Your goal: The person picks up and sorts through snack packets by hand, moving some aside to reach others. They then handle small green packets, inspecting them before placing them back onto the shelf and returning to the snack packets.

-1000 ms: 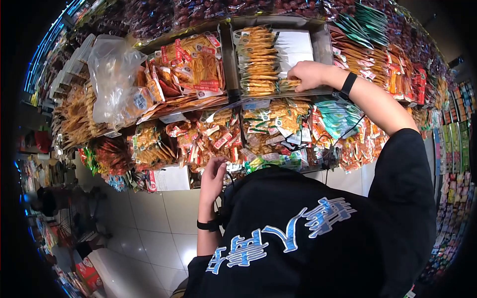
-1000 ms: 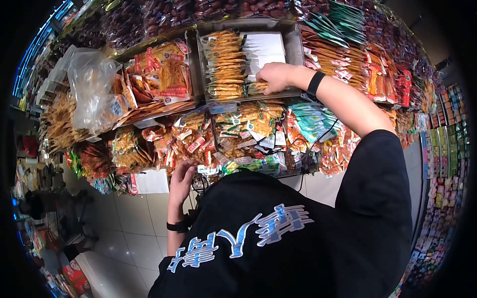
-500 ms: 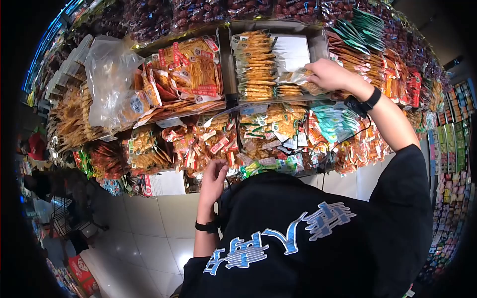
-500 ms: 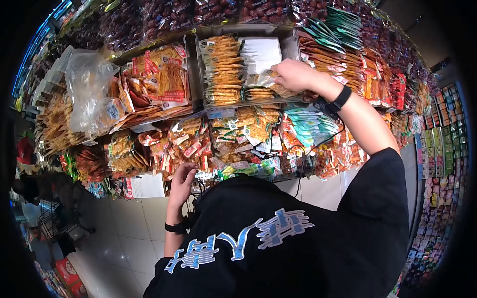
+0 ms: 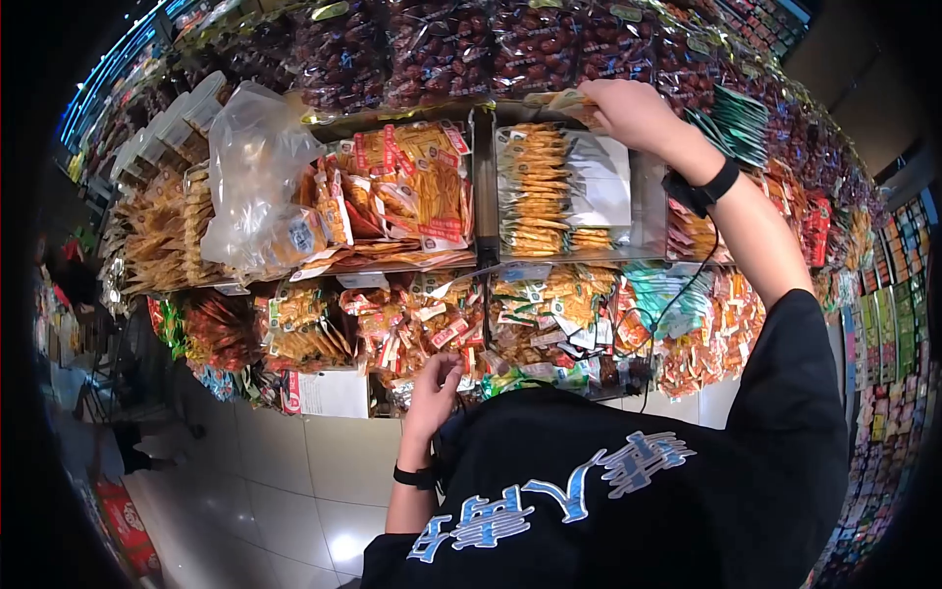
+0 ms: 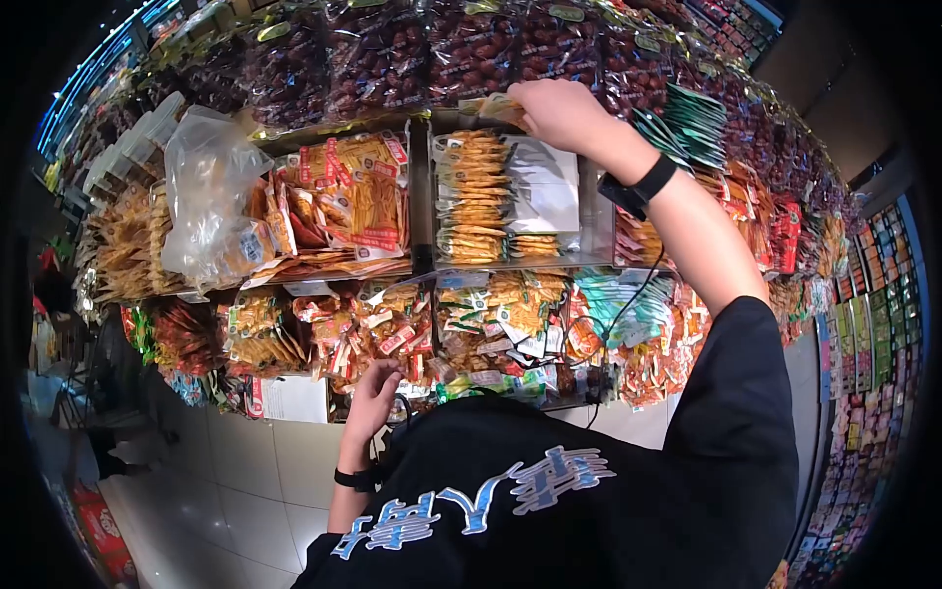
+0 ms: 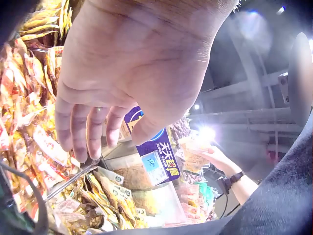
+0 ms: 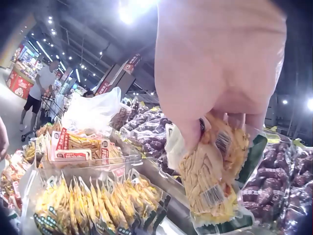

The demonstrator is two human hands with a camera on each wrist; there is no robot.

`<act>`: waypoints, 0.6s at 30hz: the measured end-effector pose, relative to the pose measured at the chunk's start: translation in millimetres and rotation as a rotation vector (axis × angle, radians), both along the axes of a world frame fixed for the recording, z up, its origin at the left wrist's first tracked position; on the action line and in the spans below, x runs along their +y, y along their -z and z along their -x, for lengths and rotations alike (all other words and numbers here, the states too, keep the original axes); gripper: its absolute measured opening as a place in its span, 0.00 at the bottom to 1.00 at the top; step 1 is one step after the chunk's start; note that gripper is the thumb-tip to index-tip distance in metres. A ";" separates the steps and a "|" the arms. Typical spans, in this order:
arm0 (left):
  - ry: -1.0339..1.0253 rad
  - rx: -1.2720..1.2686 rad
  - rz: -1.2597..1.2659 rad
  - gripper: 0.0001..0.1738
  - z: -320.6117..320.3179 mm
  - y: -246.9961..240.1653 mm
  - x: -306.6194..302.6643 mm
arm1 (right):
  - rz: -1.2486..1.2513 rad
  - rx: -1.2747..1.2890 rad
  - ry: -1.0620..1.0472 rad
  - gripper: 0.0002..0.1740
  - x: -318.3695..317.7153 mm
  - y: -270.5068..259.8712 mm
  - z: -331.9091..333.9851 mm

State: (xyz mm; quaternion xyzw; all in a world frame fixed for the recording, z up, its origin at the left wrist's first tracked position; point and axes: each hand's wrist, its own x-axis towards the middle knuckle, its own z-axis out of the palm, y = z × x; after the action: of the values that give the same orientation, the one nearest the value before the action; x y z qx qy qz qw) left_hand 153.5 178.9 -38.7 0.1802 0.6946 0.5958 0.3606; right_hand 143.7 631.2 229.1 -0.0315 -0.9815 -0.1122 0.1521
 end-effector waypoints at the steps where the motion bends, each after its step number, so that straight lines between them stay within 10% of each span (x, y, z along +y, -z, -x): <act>1: -0.014 -0.005 0.014 0.14 0.1 -1.0 -1.6 | -0.022 -0.010 -0.045 0.11 -1.7 3.1 9.9; 12: -0.059 0.073 0.035 0.14 5.0 -23.7 -17.6 | -0.047 -0.172 0.001 0.14 -8.8 -30.0 10.3; 18: 0.034 0.396 -0.080 0.19 22.4 -116.2 29.6 | 0.605 -0.301 -0.008 0.20 -2.5 -42.0 -15.1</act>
State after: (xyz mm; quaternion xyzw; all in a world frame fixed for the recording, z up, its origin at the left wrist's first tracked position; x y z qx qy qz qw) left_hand 131.1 208.5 77.5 0.3199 0.7246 0.5697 0.2194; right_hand 158.7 628.7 271.1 -0.0546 -0.9819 0.1811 -0.0103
